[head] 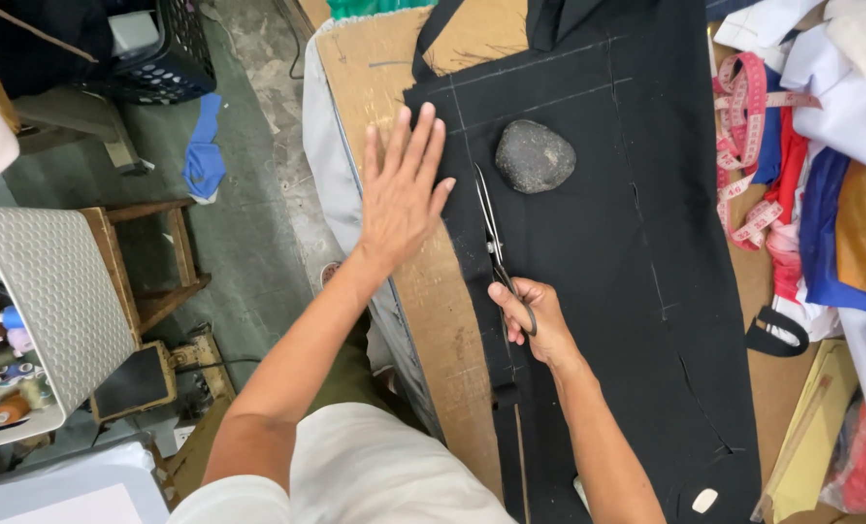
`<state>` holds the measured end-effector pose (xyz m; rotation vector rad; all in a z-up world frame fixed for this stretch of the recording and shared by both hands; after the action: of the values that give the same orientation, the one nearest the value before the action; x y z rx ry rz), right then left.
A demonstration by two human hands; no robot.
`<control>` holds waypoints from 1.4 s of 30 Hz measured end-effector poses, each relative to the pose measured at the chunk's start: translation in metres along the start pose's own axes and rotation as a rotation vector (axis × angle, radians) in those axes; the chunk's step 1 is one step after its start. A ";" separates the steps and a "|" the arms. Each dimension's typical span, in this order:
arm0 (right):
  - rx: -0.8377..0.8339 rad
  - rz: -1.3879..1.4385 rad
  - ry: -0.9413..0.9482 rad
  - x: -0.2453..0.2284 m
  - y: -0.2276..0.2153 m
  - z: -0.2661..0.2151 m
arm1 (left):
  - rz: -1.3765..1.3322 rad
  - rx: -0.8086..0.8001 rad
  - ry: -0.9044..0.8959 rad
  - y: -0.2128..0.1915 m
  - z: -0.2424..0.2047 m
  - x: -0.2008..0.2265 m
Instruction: The person uses shears to cut a large piece of black fabric laid out on a wooden table. They follow chalk lines drawn on the material, using a stone to hold the fabric in place while cutting along the edges.
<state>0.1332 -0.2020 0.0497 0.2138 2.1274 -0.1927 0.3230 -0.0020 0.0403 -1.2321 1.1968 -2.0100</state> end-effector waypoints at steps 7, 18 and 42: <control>-0.027 0.012 -0.006 -0.017 0.004 0.017 | 0.003 -0.102 -0.023 0.004 0.001 -0.011; 0.004 -0.044 -0.010 -0.027 0.013 0.019 | 0.029 -0.169 -0.048 0.000 0.003 -0.011; -0.021 -0.028 -0.014 -0.034 0.018 0.048 | 0.023 -0.180 -0.077 -0.004 0.005 -0.009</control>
<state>0.1947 -0.1979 0.0523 0.1698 2.1181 -0.1872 0.3313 0.0045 0.0409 -1.3621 1.3717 -1.8536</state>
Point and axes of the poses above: each hand's wrist, its own z-axis towards the middle knuckle, its own y-axis out of the palm, x = y × z, the point moved 2 cm from there along z, towards the middle knuckle, and after that the axes turned 4 degrees about -y, right-handed, at the moved point
